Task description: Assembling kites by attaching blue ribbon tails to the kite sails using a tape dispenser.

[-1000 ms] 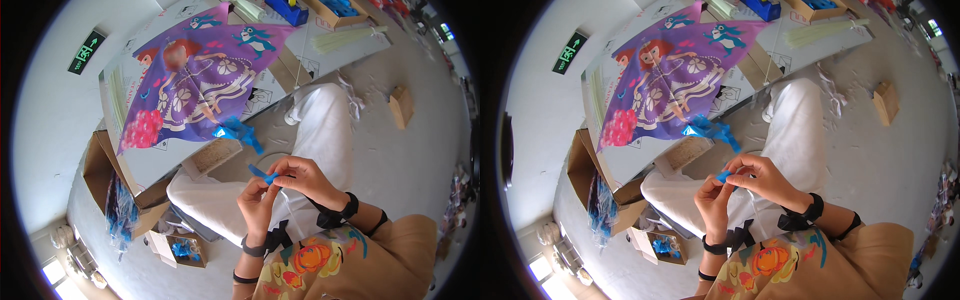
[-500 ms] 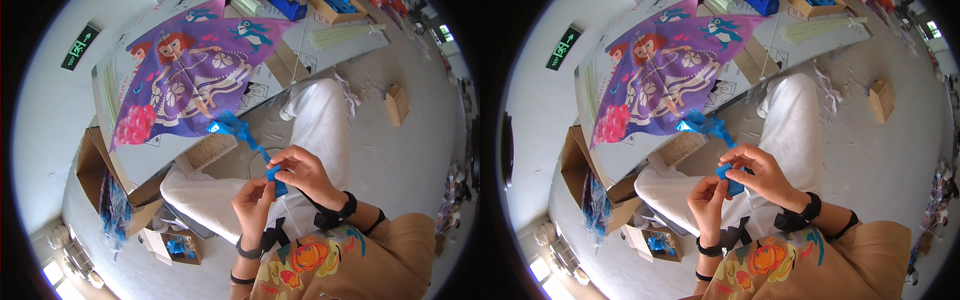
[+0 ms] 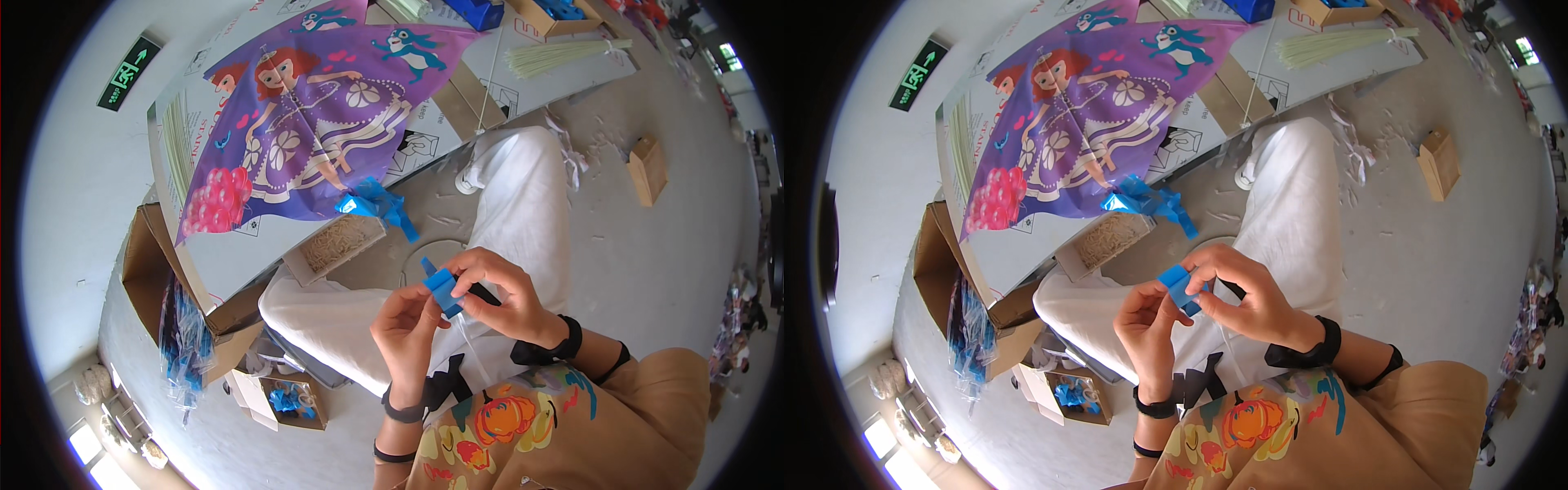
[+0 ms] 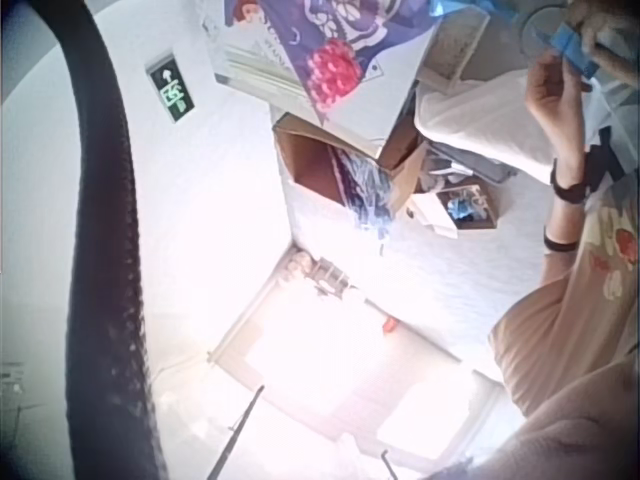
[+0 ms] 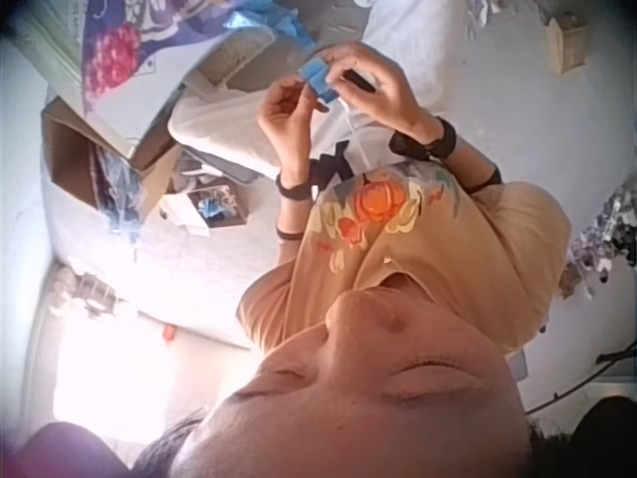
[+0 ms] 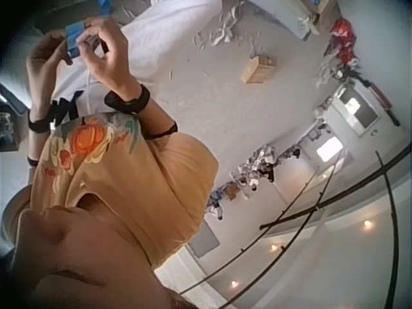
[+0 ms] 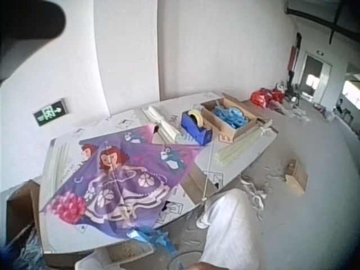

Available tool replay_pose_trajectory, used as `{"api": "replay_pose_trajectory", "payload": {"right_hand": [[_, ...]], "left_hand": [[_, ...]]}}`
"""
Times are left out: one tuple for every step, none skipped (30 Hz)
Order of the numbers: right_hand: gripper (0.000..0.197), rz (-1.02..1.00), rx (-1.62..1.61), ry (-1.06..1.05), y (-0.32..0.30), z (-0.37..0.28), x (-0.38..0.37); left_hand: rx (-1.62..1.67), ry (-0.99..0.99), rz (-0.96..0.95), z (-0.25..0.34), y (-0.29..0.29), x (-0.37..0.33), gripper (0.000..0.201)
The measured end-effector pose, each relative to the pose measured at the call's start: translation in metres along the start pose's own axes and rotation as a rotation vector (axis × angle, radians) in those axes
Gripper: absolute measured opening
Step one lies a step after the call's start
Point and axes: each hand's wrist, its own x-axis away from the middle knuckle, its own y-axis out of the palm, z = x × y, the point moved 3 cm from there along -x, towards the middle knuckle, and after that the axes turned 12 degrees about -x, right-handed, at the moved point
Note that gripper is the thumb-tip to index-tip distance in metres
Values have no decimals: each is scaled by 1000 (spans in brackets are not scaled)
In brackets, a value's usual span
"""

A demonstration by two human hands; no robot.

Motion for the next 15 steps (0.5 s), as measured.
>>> {"api": "replay_pose_trajectory", "payload": {"right_hand": [[17, 19, -56, 63, 0, 2, 0], [17, 20, -56, 63, 0, 2, 0], [15, 34, -98, 94, 0, 5, 0], [13, 49, -140, 124, 0, 7, 0], [13, 50, -141, 125, -1, 7, 0], [11, 50, -184, 144, -2, 8, 0], [9, 49, -226, 163, -3, 9, 0], [9, 50, -227, 164, -4, 9, -1], [9, 56, -259, 184, -4, 10, -1], [10, 62, -290, 205, -5, 11, 0], [10, 62, -291, 206, -5, 12, 0], [10, 84, -355, 247, -6, 15, 1], [11, 107, -418, 289, -6, 17, 1], [11, 107, -419, 290, -5, 16, 0], [10, 119, -474, 288, -4, 15, -1]], "left_hand": [[0, -1, -1, 0, 0, 0, 10], [-11, 4, -19, 0, 1, 0, 9], [-21, 9, -38, -1, 2, 0, 10], [-22, 8, -39, -1, 2, 1, 10], [-21, -2, -50, -1, 2, 1, 12], [-19, -12, -62, -2, 3, 1, 14], [-19, -13, -63, -2, 3, 1, 14], [-7, -15, -67, -2, 3, 1, 14], [4, -18, -72, -2, 3, 1, 14], [4, -18, -72, -1, 3, 1, 14], [-7, -23, -65, 0, 4, 0, 12], [-19, -28, -58, 0, 5, 0, 10], [-19, -29, -57, 1, 5, 0, 10], [-23, -37, -70, 1, 5, -1, 10], [-26, -44, -83, 1, 6, -1, 10]]}}
